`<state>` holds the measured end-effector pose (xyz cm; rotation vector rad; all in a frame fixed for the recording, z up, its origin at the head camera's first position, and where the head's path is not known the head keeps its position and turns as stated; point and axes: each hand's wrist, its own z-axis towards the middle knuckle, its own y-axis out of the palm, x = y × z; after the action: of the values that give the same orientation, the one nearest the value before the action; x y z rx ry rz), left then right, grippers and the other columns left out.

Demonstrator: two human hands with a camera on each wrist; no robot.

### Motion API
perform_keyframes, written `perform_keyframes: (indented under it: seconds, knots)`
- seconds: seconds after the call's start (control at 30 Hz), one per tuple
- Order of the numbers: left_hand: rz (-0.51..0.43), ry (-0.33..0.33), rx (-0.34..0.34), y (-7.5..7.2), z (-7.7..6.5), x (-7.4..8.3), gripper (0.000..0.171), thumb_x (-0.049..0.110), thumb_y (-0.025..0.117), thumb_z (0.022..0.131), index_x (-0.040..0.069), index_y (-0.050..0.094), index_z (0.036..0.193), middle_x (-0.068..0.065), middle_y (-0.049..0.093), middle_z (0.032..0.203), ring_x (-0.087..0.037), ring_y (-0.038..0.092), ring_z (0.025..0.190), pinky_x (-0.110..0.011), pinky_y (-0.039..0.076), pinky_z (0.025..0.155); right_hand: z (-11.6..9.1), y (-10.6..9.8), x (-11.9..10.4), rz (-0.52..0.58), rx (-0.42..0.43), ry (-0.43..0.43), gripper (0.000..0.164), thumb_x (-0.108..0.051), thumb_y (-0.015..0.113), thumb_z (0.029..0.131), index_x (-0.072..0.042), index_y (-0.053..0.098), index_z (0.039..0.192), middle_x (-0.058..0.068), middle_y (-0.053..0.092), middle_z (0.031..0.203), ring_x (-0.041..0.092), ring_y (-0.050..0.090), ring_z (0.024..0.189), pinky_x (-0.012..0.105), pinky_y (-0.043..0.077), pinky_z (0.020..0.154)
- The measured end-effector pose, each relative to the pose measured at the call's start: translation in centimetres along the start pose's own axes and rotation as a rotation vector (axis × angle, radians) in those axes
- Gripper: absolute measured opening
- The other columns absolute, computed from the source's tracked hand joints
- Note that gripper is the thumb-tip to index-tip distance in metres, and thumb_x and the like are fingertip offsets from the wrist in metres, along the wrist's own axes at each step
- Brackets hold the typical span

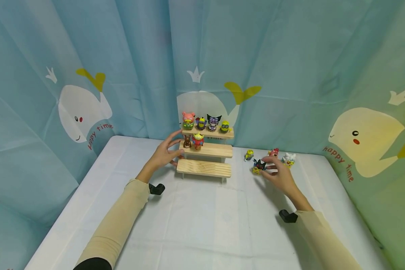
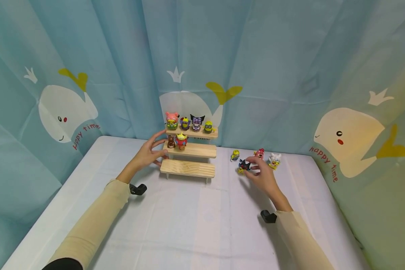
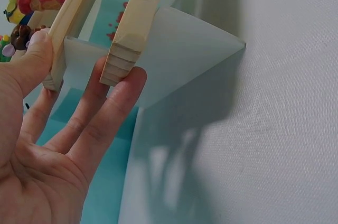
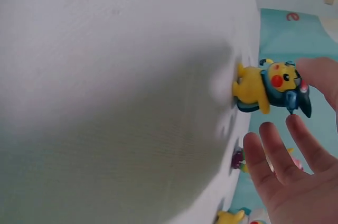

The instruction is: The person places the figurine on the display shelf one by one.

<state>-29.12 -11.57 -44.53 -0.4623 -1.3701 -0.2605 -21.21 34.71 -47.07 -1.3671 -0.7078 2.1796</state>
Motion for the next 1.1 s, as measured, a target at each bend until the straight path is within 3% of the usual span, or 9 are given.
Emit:
perform_keyframes:
  seconds: [0.13, 0.33, 0.77, 1.1]
  knots:
    - [-0.012, -0.002, -0.006, -0.1, 0.2, -0.2, 0.077, 0.009, 0.066, 0.102, 0.028, 0.025, 0.165, -0.024, 0.029, 0.164, -0.049, 0.068, 0.108, -0.075, 0.052, 0.071, 0.3, 0.3, 0.4, -0.002, -0.012, 0.004, 0.041, 0.008, 0.076, 0.089, 0.005, 0.061, 0.127, 0.029, 0.063, 0.123, 0.048, 0.068, 0.097, 0.061, 0.058, 0.084]
    - [-0.009, 0.011, 0.001, -0.4, 1.0, -2.1, 0.079, 0.012, 0.067, 0.102, 0.035, 0.024, 0.164, -0.023, 0.028, 0.165, -0.047, 0.069, 0.107, -0.075, 0.052, 0.067, 0.7, 0.7, 1.0, -0.036, 0.001, -0.018, 0.041, 0.009, 0.077, 0.087, 0.004, 0.062, 0.124, 0.026, 0.067, 0.118, 0.045, 0.067, 0.096, 0.059, 0.059, 0.083]
    - [0.038, 0.038, 0.022, -0.3, 0.9, -2.3, 0.076, 0.019, 0.068, 0.101, 0.045, 0.028, 0.161, -0.019, 0.035, 0.163, -0.04, 0.073, 0.1, -0.058, 0.061, 0.061, 0.9, 1.0, 1.4, -0.035, -0.007, -0.005, 0.045, 0.009, 0.078, 0.086, 0.004, 0.06, 0.127, 0.026, 0.066, 0.119, 0.045, 0.066, 0.103, 0.06, 0.057, 0.085]
    - [0.014, 0.022, 0.018, -0.3, 0.9, -2.4, 0.08, 0.014, 0.068, 0.102, 0.039, 0.024, 0.163, -0.022, 0.031, 0.164, -0.047, 0.071, 0.102, -0.074, 0.053, 0.066, 0.7, 1.2, 1.9, -0.04, -0.006, 0.004, 0.046, 0.008, 0.08, 0.085, 0.002, 0.061, 0.126, 0.025, 0.067, 0.119, 0.045, 0.067, 0.102, 0.06, 0.058, 0.084]
